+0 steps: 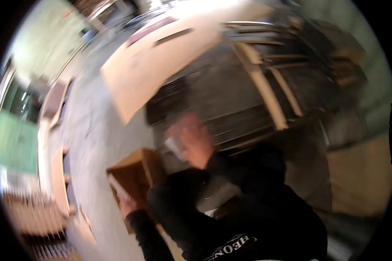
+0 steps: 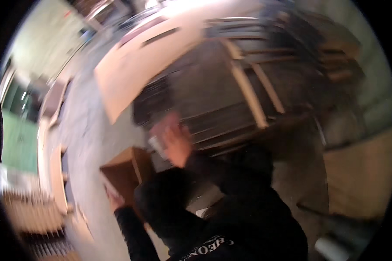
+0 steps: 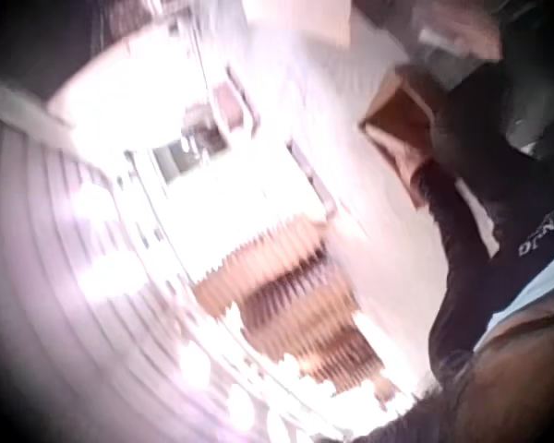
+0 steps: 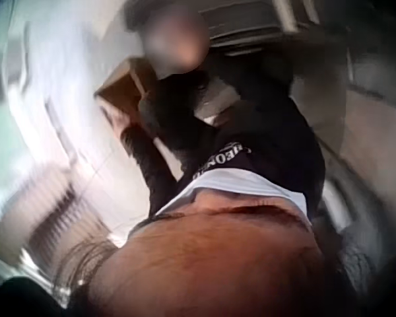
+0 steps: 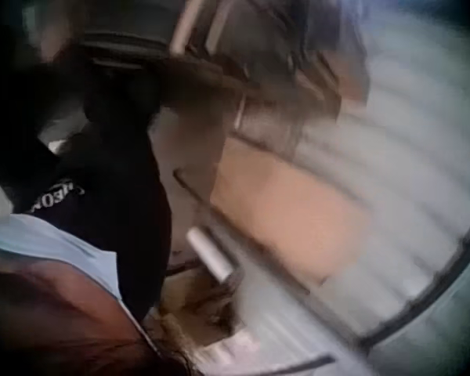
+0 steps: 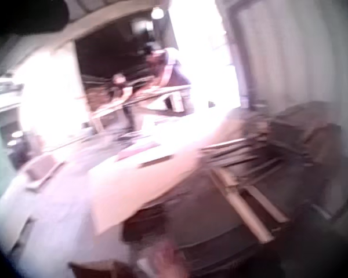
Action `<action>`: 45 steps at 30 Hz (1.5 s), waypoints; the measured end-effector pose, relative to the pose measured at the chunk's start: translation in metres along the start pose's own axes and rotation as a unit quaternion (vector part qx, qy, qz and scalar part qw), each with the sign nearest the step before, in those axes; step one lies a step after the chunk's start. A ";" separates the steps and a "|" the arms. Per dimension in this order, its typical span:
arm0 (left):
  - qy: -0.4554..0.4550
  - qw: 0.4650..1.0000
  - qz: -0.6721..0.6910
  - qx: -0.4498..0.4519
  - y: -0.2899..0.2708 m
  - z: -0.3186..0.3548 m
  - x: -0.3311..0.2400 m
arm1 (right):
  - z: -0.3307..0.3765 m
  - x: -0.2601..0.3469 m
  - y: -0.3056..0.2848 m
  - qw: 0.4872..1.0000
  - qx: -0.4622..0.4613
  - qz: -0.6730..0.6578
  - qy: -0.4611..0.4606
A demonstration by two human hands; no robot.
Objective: The person rubs a piece of sandpaper against the ends of several thin wood strips before placing them into a box, and then picks up several larger wood slats from the floor to stack on a workbench.
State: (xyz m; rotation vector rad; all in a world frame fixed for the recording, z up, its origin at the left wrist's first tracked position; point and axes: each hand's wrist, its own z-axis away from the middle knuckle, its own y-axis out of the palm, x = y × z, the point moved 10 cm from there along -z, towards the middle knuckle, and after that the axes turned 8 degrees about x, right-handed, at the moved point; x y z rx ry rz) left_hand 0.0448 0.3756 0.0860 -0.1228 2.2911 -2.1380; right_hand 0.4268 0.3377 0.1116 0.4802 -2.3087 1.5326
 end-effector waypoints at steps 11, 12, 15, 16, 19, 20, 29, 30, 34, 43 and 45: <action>0.548 0.775 0.312 0.048 -0.173 0.132 -0.423 | 0.028 -0.003 0.004 0.995 0.057 0.070 0.036; 0.499 0.776 0.354 0.155 -0.172 0.142 -0.445 | 0.022 0.006 0.006 0.996 0.055 0.060 0.028; 0.491 0.786 0.344 0.154 -0.149 0.157 -0.514 | 0.018 0.001 0.013 0.996 0.064 0.050 0.042; 0.471 0.771 0.385 0.185 -0.140 0.150 -0.520 | 0.012 0.008 0.018 0.996 0.067 0.035 0.038; 0.462 0.706 0.470 0.258 -0.139 0.168 -0.548 | 0.016 -0.014 0.001 0.994 0.074 0.044 0.067; 0.465 0.683 0.494 0.269 -0.140 0.167 -0.553 | 0.013 -0.016 -0.001 0.994 0.074 0.043 0.068; 0.393 0.730 0.528 0.185 -0.108 0.116 -0.433 | 0.027 -0.047 0.036 0.997 -0.046 0.003 0.054; 0.392 0.759 0.496 0.157 -0.114 0.109 -0.402 | 0.027 -0.055 0.040 0.993 -0.095 -0.031 0.061; 0.334 0.906 0.258 0.039 -0.098 0.077 -0.259 | 0.012 0.012 0.007 0.994 0.095 0.036 0.035; 0.347 0.938 0.004 -0.002 -0.029 0.046 -0.280 | 0.015 -0.011 0.004 0.996 0.056 -0.033 0.064; 0.310 0.950 -0.006 -0.025 -0.036 0.015 -0.285 | 0.014 0.005 0.005 0.998 0.033 -0.036 0.038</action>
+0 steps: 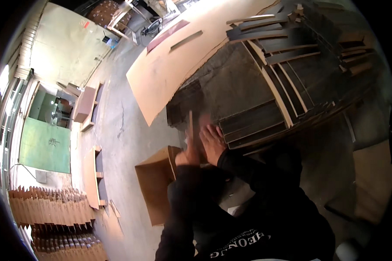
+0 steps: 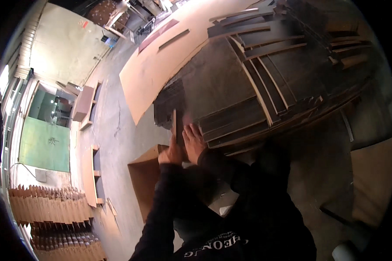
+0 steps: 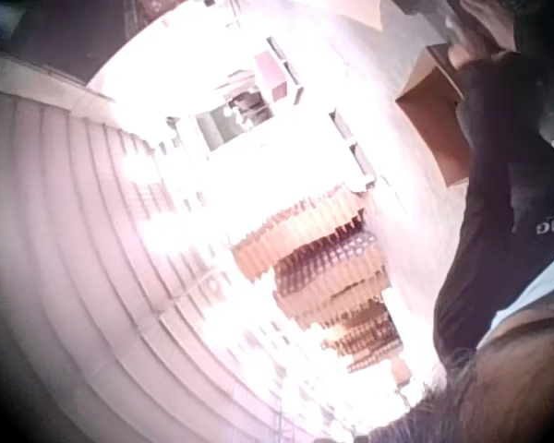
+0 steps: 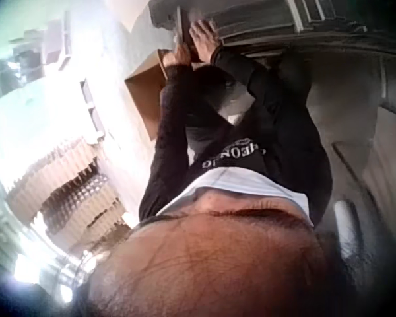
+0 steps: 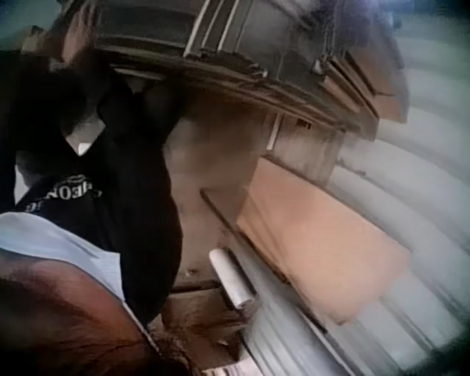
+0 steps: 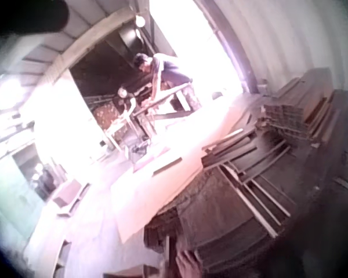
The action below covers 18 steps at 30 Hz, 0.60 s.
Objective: The person rubs a piece of sandpaper against the ends of several thin wood strips before placing them into a box, and then picks up several larger wood slats from the floor to stack on a workbench.
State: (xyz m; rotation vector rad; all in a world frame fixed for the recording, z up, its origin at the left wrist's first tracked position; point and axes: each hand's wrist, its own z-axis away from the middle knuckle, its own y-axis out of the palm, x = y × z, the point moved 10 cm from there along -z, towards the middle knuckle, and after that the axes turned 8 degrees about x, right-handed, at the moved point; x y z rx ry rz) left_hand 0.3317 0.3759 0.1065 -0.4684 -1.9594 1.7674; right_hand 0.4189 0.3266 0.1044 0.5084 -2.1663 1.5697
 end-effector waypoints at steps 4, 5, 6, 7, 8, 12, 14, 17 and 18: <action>0.047 0.998 0.027 0.014 -0.014 0.010 -0.021 | 0.002 -0.009 -0.005 1.000 -0.003 0.029 0.012; 0.069 0.996 0.051 0.026 0.000 0.024 -0.027 | 0.005 -0.020 -0.007 0.999 0.010 0.025 0.025; 0.075 0.997 0.005 -0.021 -0.002 0.049 -0.023 | 0.005 -0.017 -0.010 0.999 0.020 0.002 0.028; 0.079 0.996 0.023 -0.027 -0.010 0.059 -0.022 | 0.003 -0.009 -0.005 0.998 0.041 0.045 0.023; 0.085 0.995 0.050 -0.032 -0.015 0.066 -0.027 | 0.004 -0.012 -0.005 0.998 0.037 0.033 0.029; 0.056 0.995 -0.051 -0.060 -0.027 -0.007 -0.032 | 0.001 -0.004 0.001 0.999 0.003 0.033 0.008; 0.081 0.996 0.030 -0.023 -0.019 -0.033 -0.043 | 0.004 -0.019 -0.001 0.996 -0.014 0.080 0.021; 0.125 0.990 -0.032 -0.056 -0.012 0.025 -0.030 | 0.004 -0.015 -0.009 0.998 0.029 0.041 0.027; 0.120 0.991 -0.037 -0.054 -0.022 0.054 -0.024 | 0.002 -0.008 -0.008 0.999 0.043 0.017 0.023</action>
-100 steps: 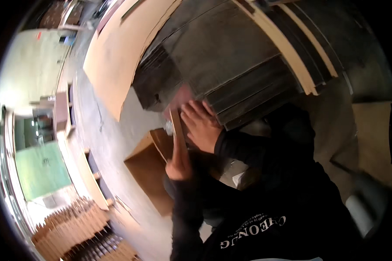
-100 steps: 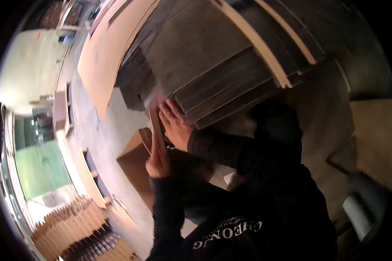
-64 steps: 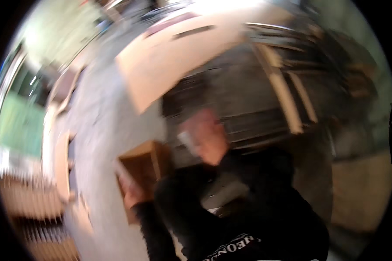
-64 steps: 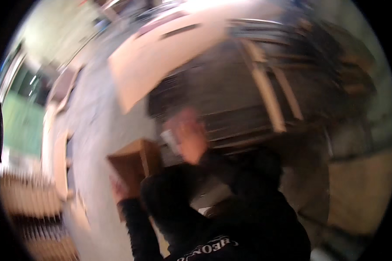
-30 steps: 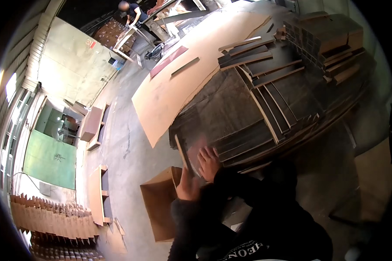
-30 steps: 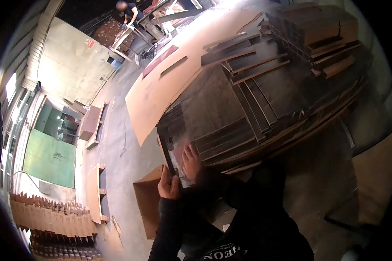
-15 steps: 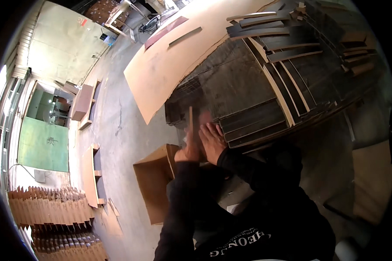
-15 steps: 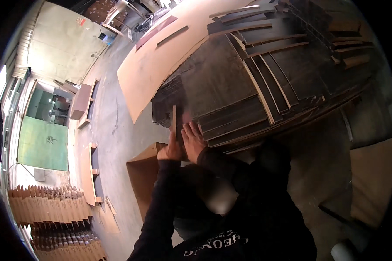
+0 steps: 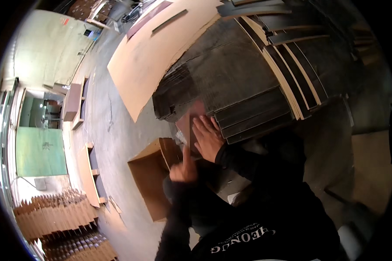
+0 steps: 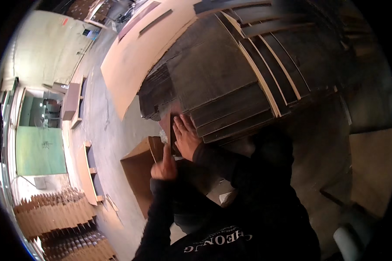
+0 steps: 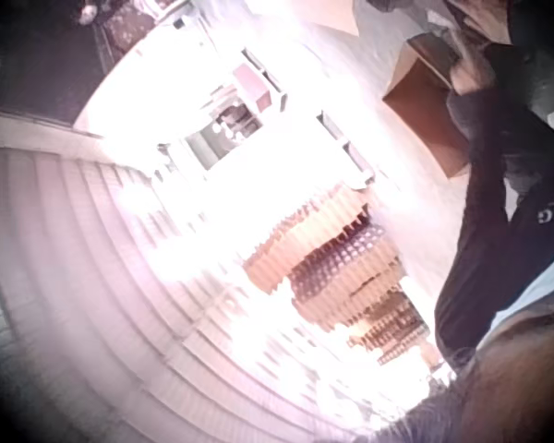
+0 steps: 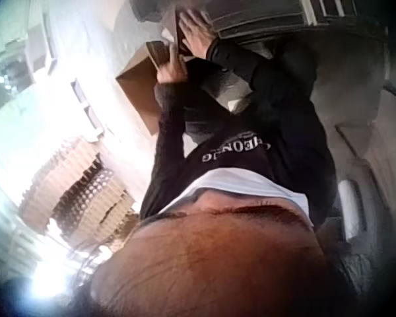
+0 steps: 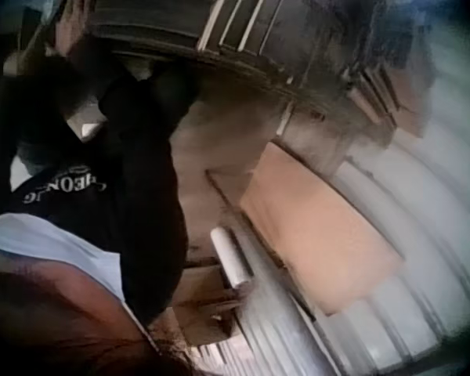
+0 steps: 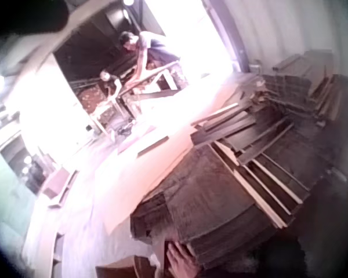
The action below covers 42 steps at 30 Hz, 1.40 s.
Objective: The person rubs a piece of sandpaper against the ends of several thin wood strips before placing them into a box, and then picks up several larger wood slats from the floor to stack on a workbench.
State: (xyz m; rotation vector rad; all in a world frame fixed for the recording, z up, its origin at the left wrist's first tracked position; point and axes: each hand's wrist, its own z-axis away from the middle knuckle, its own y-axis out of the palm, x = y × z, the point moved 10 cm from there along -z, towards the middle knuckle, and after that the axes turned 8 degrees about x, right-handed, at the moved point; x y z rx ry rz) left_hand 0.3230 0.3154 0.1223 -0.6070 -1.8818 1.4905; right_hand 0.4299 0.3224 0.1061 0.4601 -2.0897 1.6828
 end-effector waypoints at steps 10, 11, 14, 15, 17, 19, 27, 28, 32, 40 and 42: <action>-0.055 0.991 0.067 0.105 0.027 -0.105 0.032 | -0.002 -0.007 0.003 0.999 -0.040 -0.018 -0.009; -0.059 0.992 0.061 0.091 0.024 -0.096 0.033 | -0.001 -0.009 0.005 0.999 -0.038 -0.005 -0.004; -0.085 0.994 0.028 0.066 0.014 -0.053 0.048 | -0.001 0.000 0.005 1.000 -0.018 -0.018 -0.008; -0.091 0.994 0.012 0.065 0.013 -0.043 0.056 | -0.002 0.003 0.005 0.999 -0.008 -0.027 -0.014; -0.104 0.990 -0.047 0.086 0.000 -0.038 0.059 | 0.000 -0.005 0.005 0.999 -0.021 -0.033 -0.011; -0.053 0.995 -0.075 0.037 -0.032 -0.039 0.054 | 0.002 -0.013 0.007 0.999 -0.022 -0.031 -0.007; 0.014 0.993 0.078 0.085 -0.109 -0.071 0.073 | -0.003 -0.004 0.011 0.999 -0.041 -0.029 -0.006; 0.033 0.993 0.089 0.073 -0.119 -0.079 0.070 | -0.002 -0.001 0.008 0.998 -0.052 -0.031 -0.012; 0.081 0.984 0.140 0.076 -0.108 -0.119 0.055 | -0.003 -0.008 0.004 0.997 -0.056 -0.055 -0.003; -0.043 0.883 0.467 -0.014 -0.037 -0.179 0.067 | -0.010 -0.006 0.023 1.000 -0.009 0.014 -0.020; -0.021 0.903 0.414 -0.110 -0.015 -0.161 0.080 | -0.003 0.011 0.014 0.997 -0.060 0.028 -0.038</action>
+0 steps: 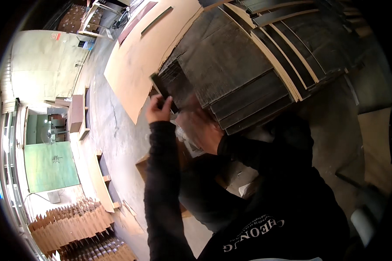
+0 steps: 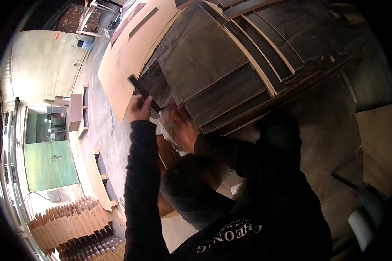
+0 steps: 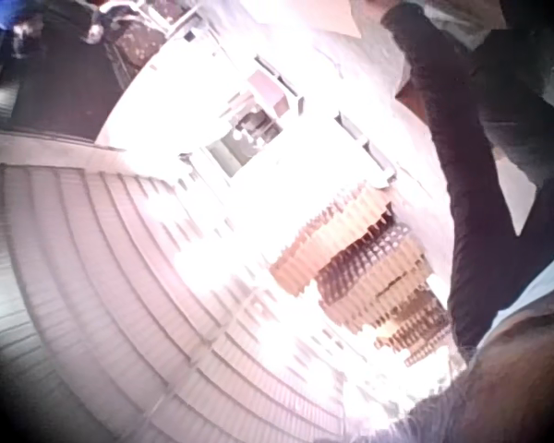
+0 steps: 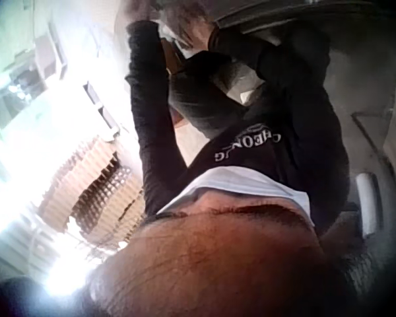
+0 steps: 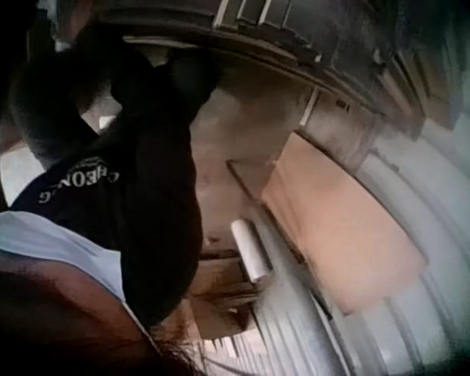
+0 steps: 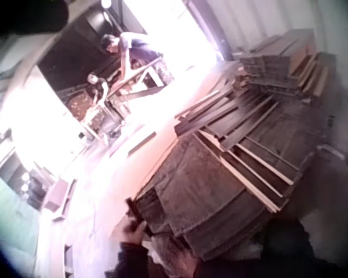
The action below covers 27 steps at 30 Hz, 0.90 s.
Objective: The person rubs a piece of sandpaper against the ends of several thin wood strips before placing them into a box, and then picks up several larger wood slats from the floor to stack on a workbench.
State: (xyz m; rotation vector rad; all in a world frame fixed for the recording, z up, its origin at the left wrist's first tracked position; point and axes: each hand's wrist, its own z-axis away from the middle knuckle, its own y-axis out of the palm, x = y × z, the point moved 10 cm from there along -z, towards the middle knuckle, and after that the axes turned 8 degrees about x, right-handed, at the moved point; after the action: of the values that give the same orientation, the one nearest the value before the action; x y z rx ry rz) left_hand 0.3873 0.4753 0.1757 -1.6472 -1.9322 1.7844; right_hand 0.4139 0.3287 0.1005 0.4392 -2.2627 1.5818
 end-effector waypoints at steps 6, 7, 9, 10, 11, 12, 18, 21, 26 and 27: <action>0.023 0.978 -0.208 0.004 -0.006 0.045 -0.046 | 0.008 -0.019 0.007 0.997 0.041 0.049 0.038; -0.018 0.969 -0.246 0.018 -0.005 0.060 -0.039 | 0.006 -0.019 0.007 0.996 0.039 0.071 0.040; 0.007 0.954 -0.296 0.052 0.010 0.089 -0.039 | 0.003 -0.020 0.004 0.999 0.029 -0.010 0.035; -0.005 0.932 -0.354 0.076 0.020 0.102 -0.037 | 0.001 -0.019 0.002 0.998 0.022 -0.050 0.032; -0.003 0.938 -0.340 0.072 0.025 0.112 -0.038 | 0.002 -0.019 0.000 0.995 0.002 -0.095 0.034; -0.001 0.943 -0.326 0.069 0.027 0.116 -0.038 | 0.001 -0.018 -0.002 0.998 0.000 -0.063 0.032; -0.071 0.905 -0.375 0.187 0.059 0.114 -0.022 | 0.002 -0.021 -0.002 0.998 0.012 -0.052 0.038; -0.083 0.871 -0.437 0.210 0.054 0.119 -0.012 | -0.001 -0.013 -0.005 0.998 0.023 -0.039 0.031; -0.021 0.885 -0.421 0.197 0.052 0.145 -0.045 | 0.000 -0.018 -0.005 0.998 0.045 -0.002 0.042; -0.022 0.893 -0.409 0.189 0.052 0.148 -0.046 | 0.000 -0.021 -0.007 0.998 0.040 0.001 0.049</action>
State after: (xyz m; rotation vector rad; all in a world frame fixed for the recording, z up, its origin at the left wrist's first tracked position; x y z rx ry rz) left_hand 0.3468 0.3291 0.1145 -0.5294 -1.7309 1.6521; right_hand 0.4356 0.3277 0.0973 0.3704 -2.1335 1.6621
